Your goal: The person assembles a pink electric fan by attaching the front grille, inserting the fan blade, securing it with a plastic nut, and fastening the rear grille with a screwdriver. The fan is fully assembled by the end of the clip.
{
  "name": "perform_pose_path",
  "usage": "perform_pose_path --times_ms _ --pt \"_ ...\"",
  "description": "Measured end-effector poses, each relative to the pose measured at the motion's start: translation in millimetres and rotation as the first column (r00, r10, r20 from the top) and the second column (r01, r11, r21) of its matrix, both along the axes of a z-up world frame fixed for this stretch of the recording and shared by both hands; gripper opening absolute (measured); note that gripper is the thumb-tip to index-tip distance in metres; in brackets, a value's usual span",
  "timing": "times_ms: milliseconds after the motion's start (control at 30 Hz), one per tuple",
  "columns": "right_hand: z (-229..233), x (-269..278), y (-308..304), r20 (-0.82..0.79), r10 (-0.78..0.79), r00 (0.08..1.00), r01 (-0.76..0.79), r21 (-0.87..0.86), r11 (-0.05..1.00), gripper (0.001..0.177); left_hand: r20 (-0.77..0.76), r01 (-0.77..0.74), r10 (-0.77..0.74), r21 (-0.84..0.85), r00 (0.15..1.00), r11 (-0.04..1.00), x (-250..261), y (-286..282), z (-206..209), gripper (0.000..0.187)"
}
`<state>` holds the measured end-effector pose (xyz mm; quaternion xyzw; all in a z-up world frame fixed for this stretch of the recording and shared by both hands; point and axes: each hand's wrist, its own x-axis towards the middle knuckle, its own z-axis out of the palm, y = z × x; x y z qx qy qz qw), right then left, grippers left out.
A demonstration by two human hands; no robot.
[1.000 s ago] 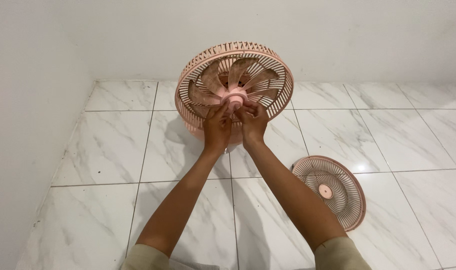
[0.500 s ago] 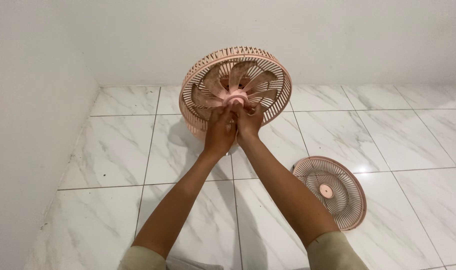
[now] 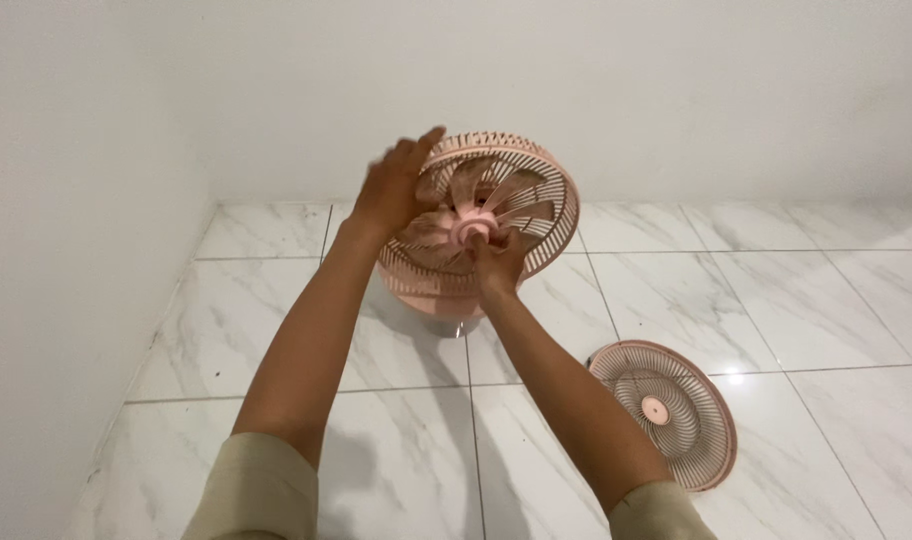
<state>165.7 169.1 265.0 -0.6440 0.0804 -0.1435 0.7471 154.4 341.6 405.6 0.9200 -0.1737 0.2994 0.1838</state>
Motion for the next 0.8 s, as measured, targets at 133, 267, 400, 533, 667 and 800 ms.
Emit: perform_pose_path --times_ms 133,267,400,533,667,800 --pt "4.9 -6.3 -4.0 -0.007 0.042 0.999 -0.043 -0.013 0.999 0.028 -0.106 0.021 -0.040 -0.176 0.994 0.984 -0.3 -7.6 -12.2 0.085" --pt "6.2 -9.0 -5.7 0.014 0.071 0.997 -0.071 0.044 0.996 0.027 -0.053 -0.010 -0.003 -0.234 0.999 0.972 5.0 -7.6 -20.0 0.079" --pt "2.2 -14.0 -4.1 -0.001 0.023 1.000 -0.023 -0.107 0.994 0.026 0.039 -0.039 0.051 -0.253 0.998 0.967 1.2 -7.8 -28.5 0.078" --pt "-1.0 -12.4 -4.4 0.041 0.035 0.999 -0.032 -0.058 0.998 0.028 0.085 -0.030 0.054 -0.259 0.995 0.965 0.7 -7.8 -32.2 0.078" --pt "-1.6 -16.5 -3.3 0.209 -0.053 0.977 0.131 -0.381 0.915 0.030 0.090 -0.042 0.069 -0.268 0.994 0.963 3.1 -7.9 -35.4 0.078" --pt "5.8 -31.5 -3.0 0.312 0.043 0.949 0.150 -0.567 0.810 0.027 0.117 -0.033 0.065 -0.258 0.991 0.966 3.8 -6.8 -37.5 0.078"
